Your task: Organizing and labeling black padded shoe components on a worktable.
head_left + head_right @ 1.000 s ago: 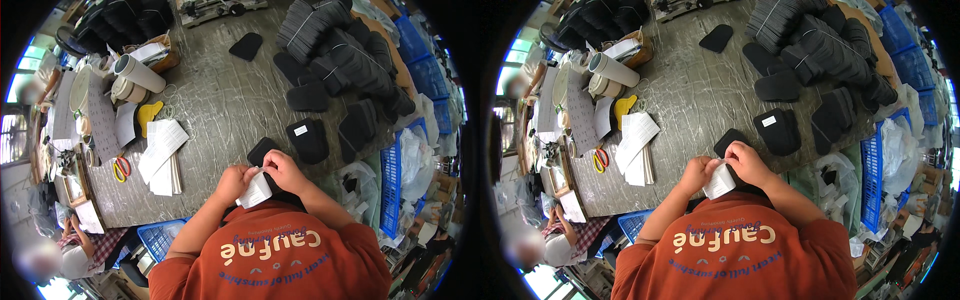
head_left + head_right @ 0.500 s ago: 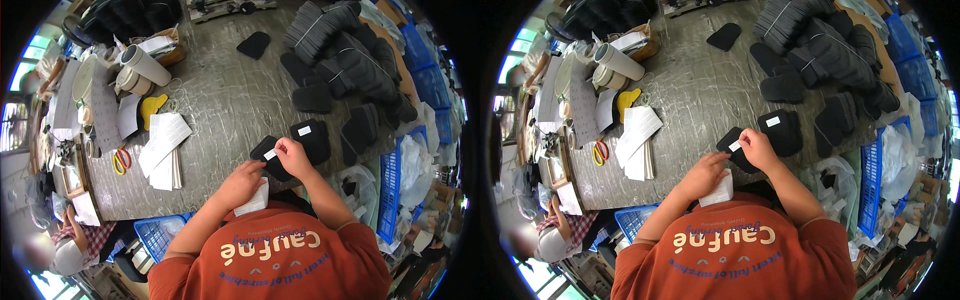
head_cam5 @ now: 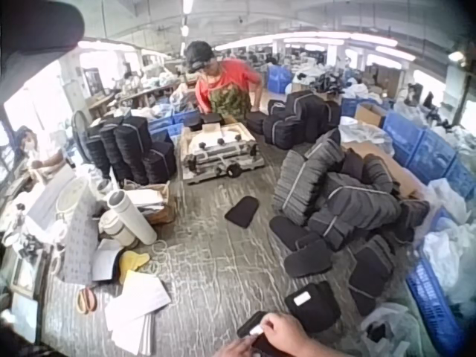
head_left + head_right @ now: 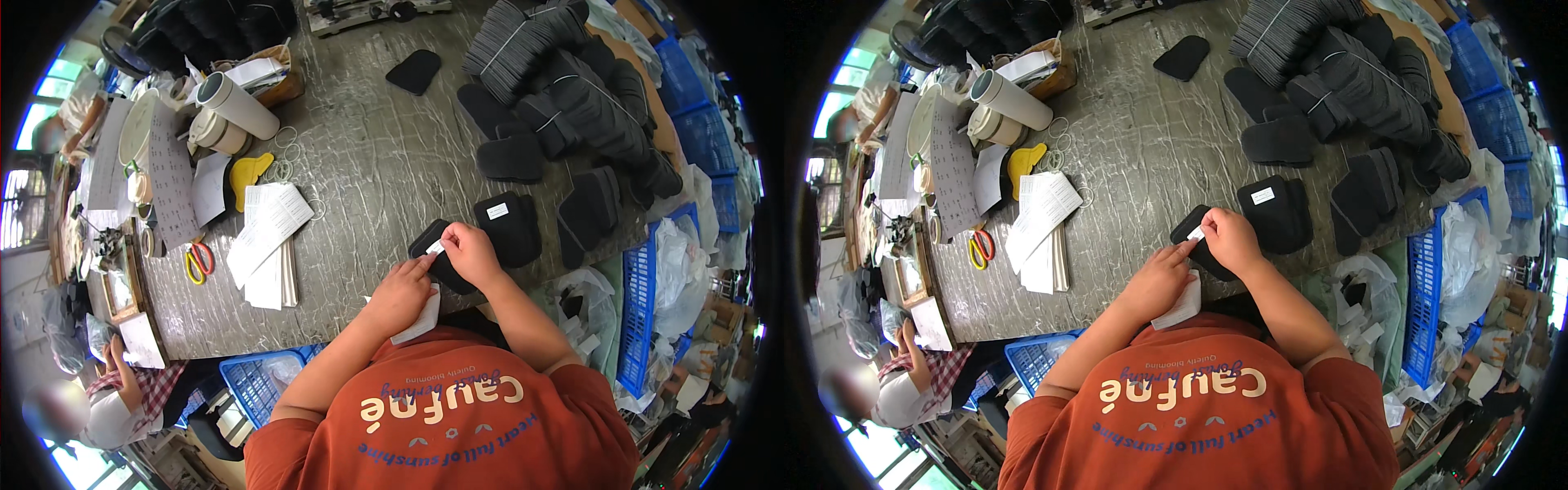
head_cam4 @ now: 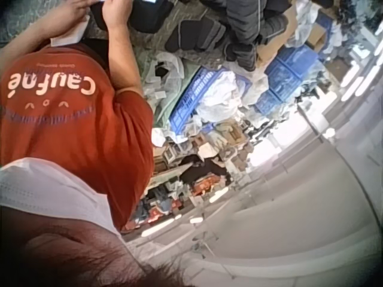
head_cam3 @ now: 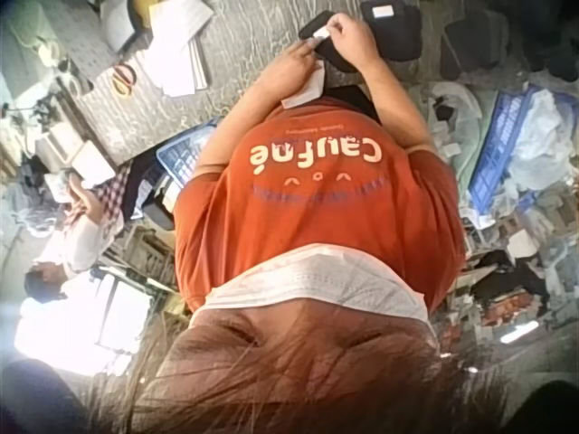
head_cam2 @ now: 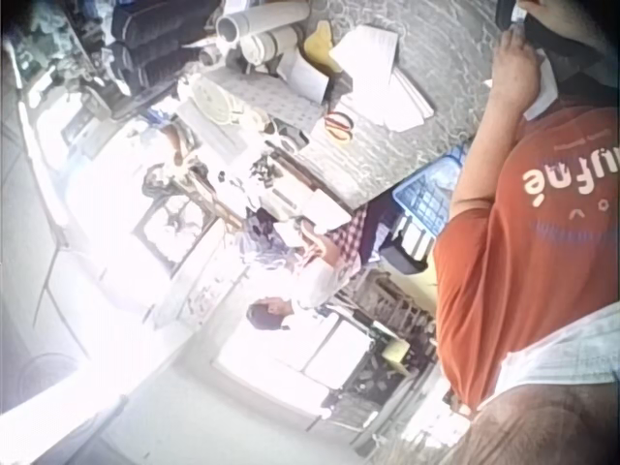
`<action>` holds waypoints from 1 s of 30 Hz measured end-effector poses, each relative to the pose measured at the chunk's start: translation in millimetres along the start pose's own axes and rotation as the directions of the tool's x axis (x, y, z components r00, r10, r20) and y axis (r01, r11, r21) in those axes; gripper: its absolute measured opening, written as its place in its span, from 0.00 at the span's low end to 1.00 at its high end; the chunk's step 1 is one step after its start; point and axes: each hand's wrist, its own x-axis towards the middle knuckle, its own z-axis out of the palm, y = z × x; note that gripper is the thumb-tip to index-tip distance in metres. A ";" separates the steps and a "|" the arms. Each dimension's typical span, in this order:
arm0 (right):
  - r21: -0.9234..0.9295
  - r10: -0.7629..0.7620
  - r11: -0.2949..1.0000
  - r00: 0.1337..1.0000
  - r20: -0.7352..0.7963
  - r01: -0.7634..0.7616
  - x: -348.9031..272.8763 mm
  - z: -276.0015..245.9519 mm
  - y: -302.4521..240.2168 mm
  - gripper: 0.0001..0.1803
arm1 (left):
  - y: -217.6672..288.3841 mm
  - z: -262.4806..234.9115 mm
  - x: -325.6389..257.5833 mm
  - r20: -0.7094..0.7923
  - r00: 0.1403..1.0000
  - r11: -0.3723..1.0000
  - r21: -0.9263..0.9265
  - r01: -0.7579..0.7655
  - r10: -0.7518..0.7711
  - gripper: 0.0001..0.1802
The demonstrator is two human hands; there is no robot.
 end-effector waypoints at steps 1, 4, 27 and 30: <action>-0.010 -0.008 1.000 1.000 -0.009 0.008 0.0 0.2 0.4 0.04 | 1.4 -1.5 1.7 0.022 1.000 0.999 0.035 0.005 -0.006 0.12; 0.093 -0.026 0.995 0.997 -0.079 0.033 -0.1 5.8 6.3 0.06 | 2.4 4.1 1.9 0.012 1.000 0.995 0.100 0.009 -0.010 0.13; -0.283 -0.239 0.948 0.912 -0.333 0.145 -1.7 36.4 12.5 0.09 | -18.1 2.9 -9.6 -0.128 0.990 0.974 -0.226 0.026 -0.056 0.07; -0.267 -0.239 0.954 0.881 -0.409 0.135 -5.6 42.2 11.1 0.09 | -19.0 4.5 -7.2 -0.190 0.979 0.958 -0.288 0.010 -0.068 0.07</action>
